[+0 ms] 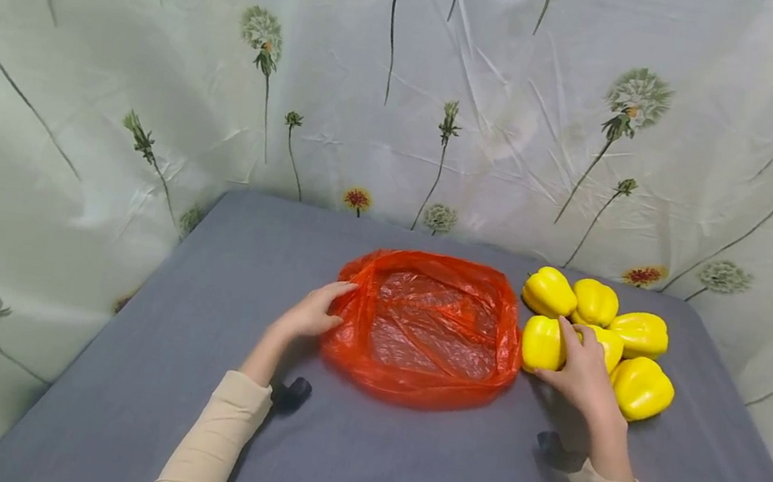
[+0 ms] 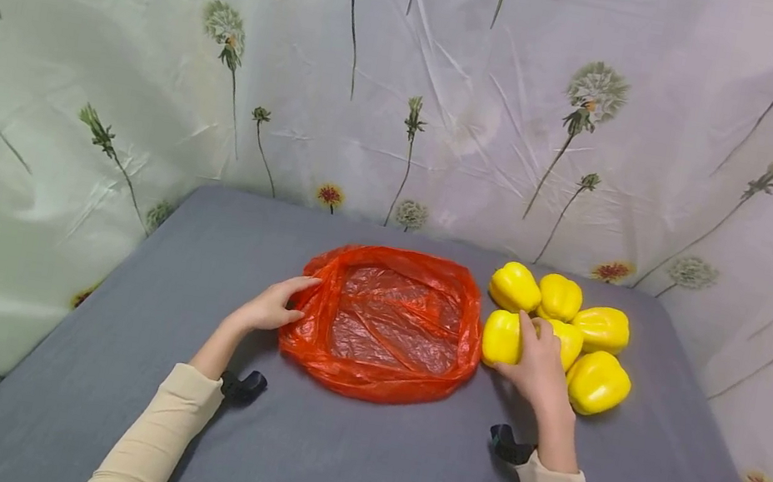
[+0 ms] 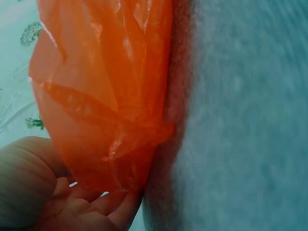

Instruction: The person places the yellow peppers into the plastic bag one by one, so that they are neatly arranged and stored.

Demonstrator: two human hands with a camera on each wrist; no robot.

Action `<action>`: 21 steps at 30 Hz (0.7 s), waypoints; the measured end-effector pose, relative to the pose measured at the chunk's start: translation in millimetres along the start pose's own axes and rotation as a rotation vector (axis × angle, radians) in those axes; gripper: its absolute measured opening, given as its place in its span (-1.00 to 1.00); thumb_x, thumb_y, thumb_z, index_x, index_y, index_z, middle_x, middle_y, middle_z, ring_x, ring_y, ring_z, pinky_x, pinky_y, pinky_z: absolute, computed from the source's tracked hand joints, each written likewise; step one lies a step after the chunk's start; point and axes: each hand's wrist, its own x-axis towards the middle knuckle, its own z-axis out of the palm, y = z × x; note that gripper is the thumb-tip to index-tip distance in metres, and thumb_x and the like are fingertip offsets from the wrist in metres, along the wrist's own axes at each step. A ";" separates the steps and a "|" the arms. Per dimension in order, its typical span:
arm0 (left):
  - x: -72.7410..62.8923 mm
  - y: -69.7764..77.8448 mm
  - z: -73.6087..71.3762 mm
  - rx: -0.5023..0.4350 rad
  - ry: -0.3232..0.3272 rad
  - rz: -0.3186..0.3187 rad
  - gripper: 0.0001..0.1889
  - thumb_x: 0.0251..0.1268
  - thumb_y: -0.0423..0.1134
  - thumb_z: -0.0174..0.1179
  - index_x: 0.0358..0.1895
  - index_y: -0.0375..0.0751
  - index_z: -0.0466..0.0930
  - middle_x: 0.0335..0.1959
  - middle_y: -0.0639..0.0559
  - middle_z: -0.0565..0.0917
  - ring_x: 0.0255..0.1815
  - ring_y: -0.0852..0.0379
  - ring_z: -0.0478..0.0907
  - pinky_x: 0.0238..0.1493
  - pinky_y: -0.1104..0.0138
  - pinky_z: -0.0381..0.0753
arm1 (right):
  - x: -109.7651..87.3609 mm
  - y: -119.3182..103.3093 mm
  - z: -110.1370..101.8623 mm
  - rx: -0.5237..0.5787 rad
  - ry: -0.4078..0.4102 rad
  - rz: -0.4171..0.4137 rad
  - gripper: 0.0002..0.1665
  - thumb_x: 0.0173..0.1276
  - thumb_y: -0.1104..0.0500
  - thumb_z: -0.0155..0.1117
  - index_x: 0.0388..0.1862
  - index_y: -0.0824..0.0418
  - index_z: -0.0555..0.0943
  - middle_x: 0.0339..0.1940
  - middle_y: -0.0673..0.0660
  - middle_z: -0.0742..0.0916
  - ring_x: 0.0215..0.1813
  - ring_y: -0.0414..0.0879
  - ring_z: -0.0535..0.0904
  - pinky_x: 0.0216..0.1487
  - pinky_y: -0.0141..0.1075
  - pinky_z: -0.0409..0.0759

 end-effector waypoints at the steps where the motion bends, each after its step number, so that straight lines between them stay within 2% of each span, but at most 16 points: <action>1: -0.6 -1.5 -0.6 0.011 -0.002 0.003 -0.37 0.13 -0.50 0.09 0.35 -0.38 0.23 0.35 -0.36 0.30 0.39 -0.30 0.22 0.38 -0.08 0.24 | 0.8 0.6 0.1 0.001 -0.008 -0.005 0.09 0.00 0.16 0.45 0.41 0.46 0.08 0.28 0.56 0.25 0.20 0.46 0.19 0.19 0.34 0.25; 8: -0.9 -5.1 -0.1 0.016 -0.004 0.025 -0.36 0.11 -0.52 0.08 0.35 -0.38 0.23 0.35 -0.36 0.31 0.39 -0.30 0.23 0.38 -0.07 0.24 | 2.4 6.2 -0.8 0.057 -0.092 -0.012 0.15 -0.02 0.27 0.45 0.44 0.45 -0.02 0.42 0.52 0.16 0.39 0.44 0.08 0.32 0.33 0.11; 16: -0.5 -8.0 8.3 0.006 0.012 0.017 -0.37 0.13 -0.45 0.10 0.35 -0.37 0.23 0.37 -0.35 0.29 0.40 -0.29 0.22 0.39 -0.08 0.22 | 1.6 9.0 5.0 0.063 -0.027 -0.040 0.12 -0.01 0.21 0.47 0.43 0.44 0.04 0.39 0.48 0.26 0.35 0.39 0.18 0.30 0.30 0.18; 21: 0.4 -6.1 6.8 -0.019 0.015 0.025 -0.36 0.12 -0.46 0.10 0.36 -0.38 0.22 0.38 -0.37 0.27 0.41 -0.30 0.19 0.39 -0.10 0.21 | 3.4 9.3 3.8 0.050 0.038 -0.057 0.11 -0.03 0.17 0.49 0.42 0.42 0.10 0.35 0.47 0.33 0.33 0.37 0.24 0.28 0.29 0.22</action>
